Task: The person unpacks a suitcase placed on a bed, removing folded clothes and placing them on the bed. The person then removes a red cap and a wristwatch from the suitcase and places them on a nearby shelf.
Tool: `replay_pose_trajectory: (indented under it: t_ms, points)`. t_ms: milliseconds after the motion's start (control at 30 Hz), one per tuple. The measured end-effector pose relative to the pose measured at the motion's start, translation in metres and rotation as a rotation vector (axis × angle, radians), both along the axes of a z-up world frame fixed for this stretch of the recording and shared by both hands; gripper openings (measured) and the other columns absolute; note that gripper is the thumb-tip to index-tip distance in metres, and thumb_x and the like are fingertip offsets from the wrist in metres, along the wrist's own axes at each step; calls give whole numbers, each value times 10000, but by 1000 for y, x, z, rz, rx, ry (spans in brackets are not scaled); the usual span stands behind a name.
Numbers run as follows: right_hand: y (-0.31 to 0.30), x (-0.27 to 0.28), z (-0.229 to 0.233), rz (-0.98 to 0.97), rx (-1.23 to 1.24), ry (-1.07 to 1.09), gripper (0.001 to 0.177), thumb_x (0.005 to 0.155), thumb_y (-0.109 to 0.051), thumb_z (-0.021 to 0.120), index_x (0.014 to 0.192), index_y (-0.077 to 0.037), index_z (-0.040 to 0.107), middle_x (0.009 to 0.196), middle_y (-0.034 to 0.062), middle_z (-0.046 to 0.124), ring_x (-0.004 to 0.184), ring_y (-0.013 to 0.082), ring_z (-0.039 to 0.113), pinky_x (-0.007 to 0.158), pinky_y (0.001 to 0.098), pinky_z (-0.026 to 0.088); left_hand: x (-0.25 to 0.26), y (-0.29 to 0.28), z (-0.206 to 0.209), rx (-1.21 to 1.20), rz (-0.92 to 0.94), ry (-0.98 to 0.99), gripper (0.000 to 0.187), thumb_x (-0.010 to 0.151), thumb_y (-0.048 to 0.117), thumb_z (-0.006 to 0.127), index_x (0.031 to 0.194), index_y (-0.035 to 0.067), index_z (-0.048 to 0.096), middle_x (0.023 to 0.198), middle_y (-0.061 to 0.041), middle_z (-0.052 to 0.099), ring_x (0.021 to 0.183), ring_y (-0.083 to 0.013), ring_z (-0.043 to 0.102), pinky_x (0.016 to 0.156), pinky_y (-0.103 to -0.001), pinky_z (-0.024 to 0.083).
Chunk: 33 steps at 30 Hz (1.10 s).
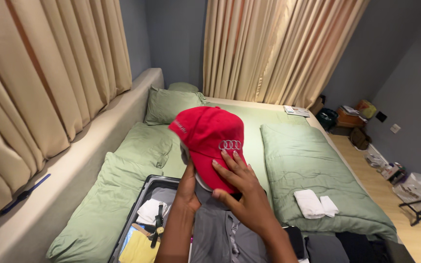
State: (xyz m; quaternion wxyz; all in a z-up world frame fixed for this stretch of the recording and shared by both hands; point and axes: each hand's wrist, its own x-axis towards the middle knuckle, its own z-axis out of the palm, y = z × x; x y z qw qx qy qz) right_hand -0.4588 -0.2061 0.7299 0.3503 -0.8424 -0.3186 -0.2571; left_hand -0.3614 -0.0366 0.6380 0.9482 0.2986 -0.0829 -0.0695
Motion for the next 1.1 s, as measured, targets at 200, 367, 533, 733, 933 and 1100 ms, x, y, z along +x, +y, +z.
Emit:
replay_pose_trajectory:
  t_ms: [200,367,533,733,933,1100]
  points:
    - [-6,11,-33,-153,797,140,453,963,-256,642,1365,-48,647,1395,149,681,1337,259,625,1130,392,468,3,-4,-26,-37,32,115,762,893,614,580,1472,119,542,1424,-87,634,1255,-241,629,1033,-445,524]
    - [-43,43,-68,-303,1068,368,706,962,-380,722,1470,31,456,1478,267,462,1393,366,415,1141,455,307,19,-3,-39,-58,32,101,748,901,599,582,1471,116,538,1441,-94,626,1282,-248,612,1060,-446,510]
    - [-32,40,-103,687,1709,1438,1009,671,-665,757,1404,-31,479,1493,213,556,1348,419,508,1057,540,402,26,-10,-53,-95,32,39,718,938,576,549,1483,110,510,1469,-93,598,1307,-250,593,1091,-441,487]
    - [-3,36,-91,507,1806,1222,817,745,-571,778,1428,-188,542,1477,65,580,1309,284,579,1083,515,464,19,-10,-51,-71,43,-17,693,960,541,563,1480,87,504,1478,-106,585,1333,-252,568,1116,-439,464]
    - [-2,42,-91,630,1837,1107,635,822,-451,762,1367,-172,592,1423,38,630,1318,260,583,1087,508,465,14,-5,-39,77,117,-14,652,966,506,567,1459,83,524,1466,-71,598,1339,-209,555,1125,-413,444]
    - [-3,57,-106,654,1924,1075,515,915,-404,688,1357,-150,611,1403,26,652,1317,237,582,1093,491,452,19,-3,-42,256,163,142,589,991,476,501,1441,100,563,1434,-15,633,1319,-146,557,1114,-371,404]
